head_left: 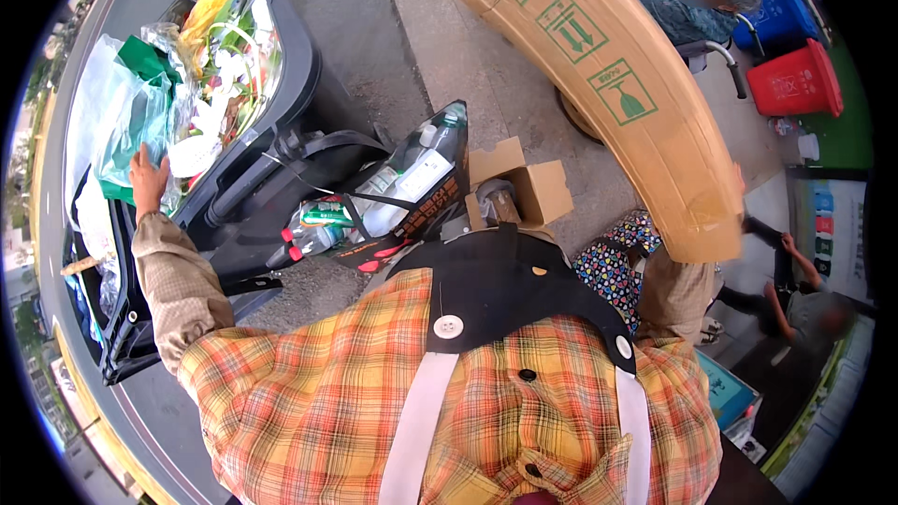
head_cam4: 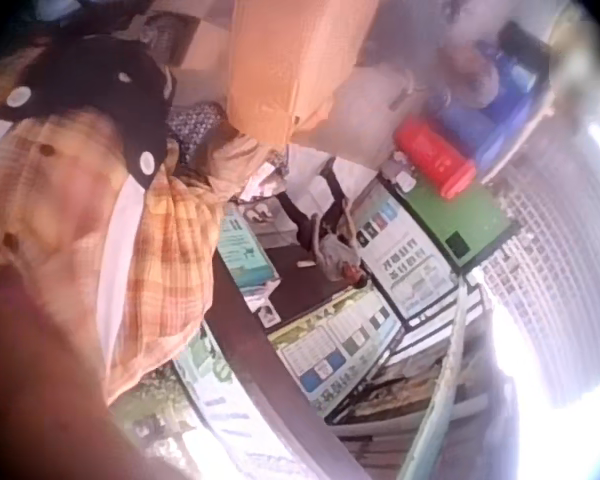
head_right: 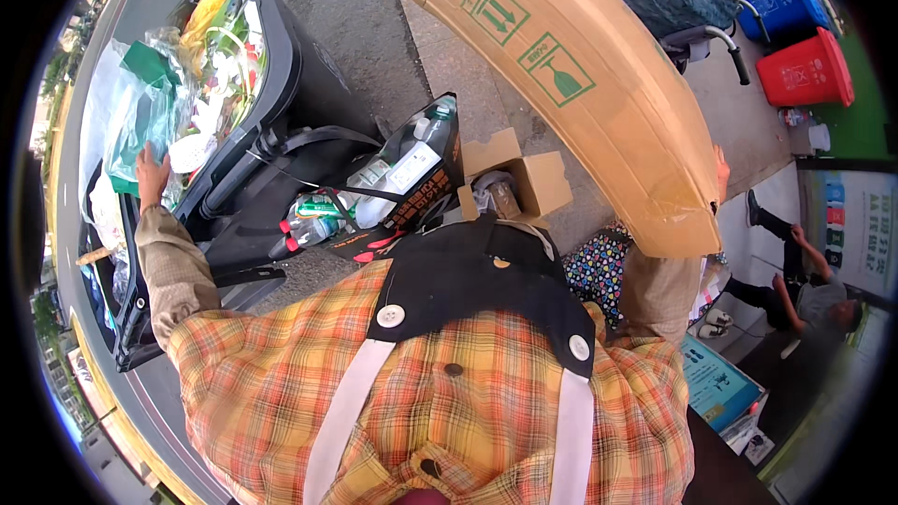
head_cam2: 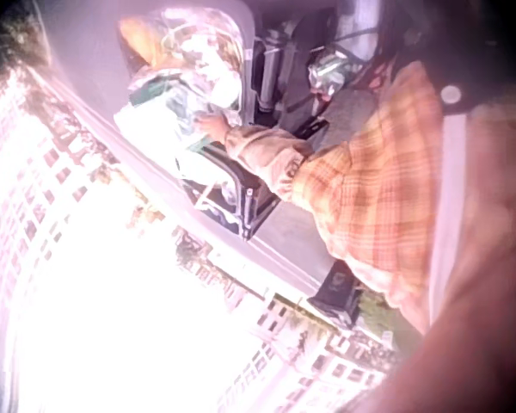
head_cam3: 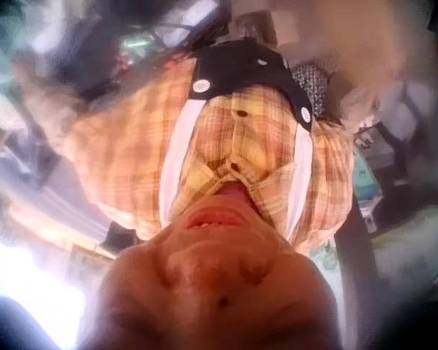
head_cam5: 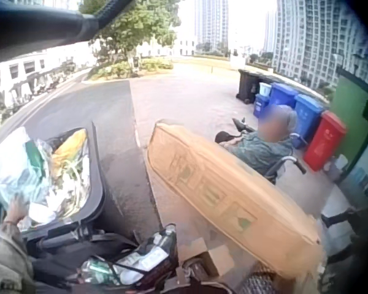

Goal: The person rummages through a large outdoor trash bin, retrieves a pair of white sneakers, ties the laces together, and places them on a nearby table. The person then retrieves a second pair of white sneakers, ties their laces, and places them on the table. Finally, the person picks up a cardboard box from the ground and places it on the table.

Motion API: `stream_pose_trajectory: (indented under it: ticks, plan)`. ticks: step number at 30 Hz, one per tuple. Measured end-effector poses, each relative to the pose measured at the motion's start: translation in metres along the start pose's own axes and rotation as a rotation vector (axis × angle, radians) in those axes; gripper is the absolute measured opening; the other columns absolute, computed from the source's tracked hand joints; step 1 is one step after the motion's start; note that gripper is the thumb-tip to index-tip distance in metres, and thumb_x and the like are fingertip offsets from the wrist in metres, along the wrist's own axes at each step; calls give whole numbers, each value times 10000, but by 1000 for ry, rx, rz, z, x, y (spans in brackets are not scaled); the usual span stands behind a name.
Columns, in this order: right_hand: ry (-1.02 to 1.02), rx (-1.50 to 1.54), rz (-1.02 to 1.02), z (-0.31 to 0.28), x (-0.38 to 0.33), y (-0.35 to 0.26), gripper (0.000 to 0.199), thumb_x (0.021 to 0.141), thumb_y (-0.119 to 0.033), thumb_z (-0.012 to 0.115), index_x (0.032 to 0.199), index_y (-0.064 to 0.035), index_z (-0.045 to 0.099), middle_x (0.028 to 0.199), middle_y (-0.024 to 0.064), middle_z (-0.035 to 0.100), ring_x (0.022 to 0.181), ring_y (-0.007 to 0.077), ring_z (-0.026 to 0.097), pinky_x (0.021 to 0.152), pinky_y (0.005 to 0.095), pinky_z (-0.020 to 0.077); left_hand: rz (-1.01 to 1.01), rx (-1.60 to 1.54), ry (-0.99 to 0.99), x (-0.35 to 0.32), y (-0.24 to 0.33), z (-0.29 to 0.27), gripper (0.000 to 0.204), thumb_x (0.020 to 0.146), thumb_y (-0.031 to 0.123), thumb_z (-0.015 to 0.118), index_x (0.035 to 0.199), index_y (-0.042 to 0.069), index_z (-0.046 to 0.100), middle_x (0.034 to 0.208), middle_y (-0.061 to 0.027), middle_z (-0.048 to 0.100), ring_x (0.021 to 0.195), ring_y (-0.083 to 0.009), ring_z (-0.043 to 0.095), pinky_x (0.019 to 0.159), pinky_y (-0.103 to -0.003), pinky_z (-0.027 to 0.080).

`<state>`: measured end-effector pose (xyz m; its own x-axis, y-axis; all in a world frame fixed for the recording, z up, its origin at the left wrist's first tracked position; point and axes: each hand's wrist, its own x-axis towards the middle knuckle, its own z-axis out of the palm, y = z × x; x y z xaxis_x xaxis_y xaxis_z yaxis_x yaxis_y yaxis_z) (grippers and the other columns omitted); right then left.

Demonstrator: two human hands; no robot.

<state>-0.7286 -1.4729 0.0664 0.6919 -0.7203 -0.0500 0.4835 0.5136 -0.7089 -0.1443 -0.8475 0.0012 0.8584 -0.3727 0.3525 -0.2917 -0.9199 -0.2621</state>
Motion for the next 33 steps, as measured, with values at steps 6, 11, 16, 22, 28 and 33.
stream_pose_trajectory:
  ticks: [6, 11, 16, 22, 28, 33]
  plan:
    - [-43, -77, -7, 9, 6, 19, 592, 814, -253, 492, 1301, 26, 304, 1237, 198, 463, 1078, 270, 521, 912, 381, 434, -31, 55, -424, 38, -16, -77, 639, 728, 386, 628, 1176, -50, 496, 1139, -275, 522, 1108, -359, 488, 929, -380, 387]
    - [114, -259, -13, 11, 4, 34, 603, 798, -246, 527, 1287, 38, 318, 1206, 199, 474, 1085, 299, 506, 905, 399, 434, -11, 85, -502, 24, 46, -191, 331, 752, 276, 595, 759, -53, 625, 702, -246, 584, 644, -329, 608, 566, -421, 448]
    - [-12, -229, 25, 12, 4, 57, 620, 749, -142, 606, 1278, 24, 330, 1177, 153, 489, 1071, 262, 508, 905, 375, 429, 101, -1329, -567, -43, 256, -236, 382, 883, 268, 548, 1136, -17, 556, 933, -72, 643, 721, -104, 581, 629, -238, 471]
    - [-456, -474, 119, 11, 10, 39, 637, 721, -167, 667, 1261, 7, 377, 1165, 122, 507, 1050, 236, 502, 893, 371, 408, 7, -2575, -1129, -85, 433, -201, 864, 771, 465, 634, 1376, 36, 192, 1367, -170, 312, 1243, -285, 332, 1020, -454, 289]
    - [-593, -564, 250, -13, 23, 60, 525, 773, -186, 661, 1217, -14, 439, 1150, 110, 527, 1029, 225, 521, 875, 356, 424, -137, -2846, -611, -70, 456, -223, 610, 764, 219, 647, 1271, 23, 371, 1207, -125, 484, 1111, -234, 475, 944, -372, 396]
    - [-419, -195, 579, -76, 37, 98, 322, 883, -154, 538, 1176, -38, 469, 1155, 128, 531, 1013, 261, 556, 836, 384, 472, 99, -2406, -517, -96, 441, -249, 687, 639, 53, 682, 1256, -7, 385, 1194, -126, 503, 1096, -236, 491, 930, -349, 394]
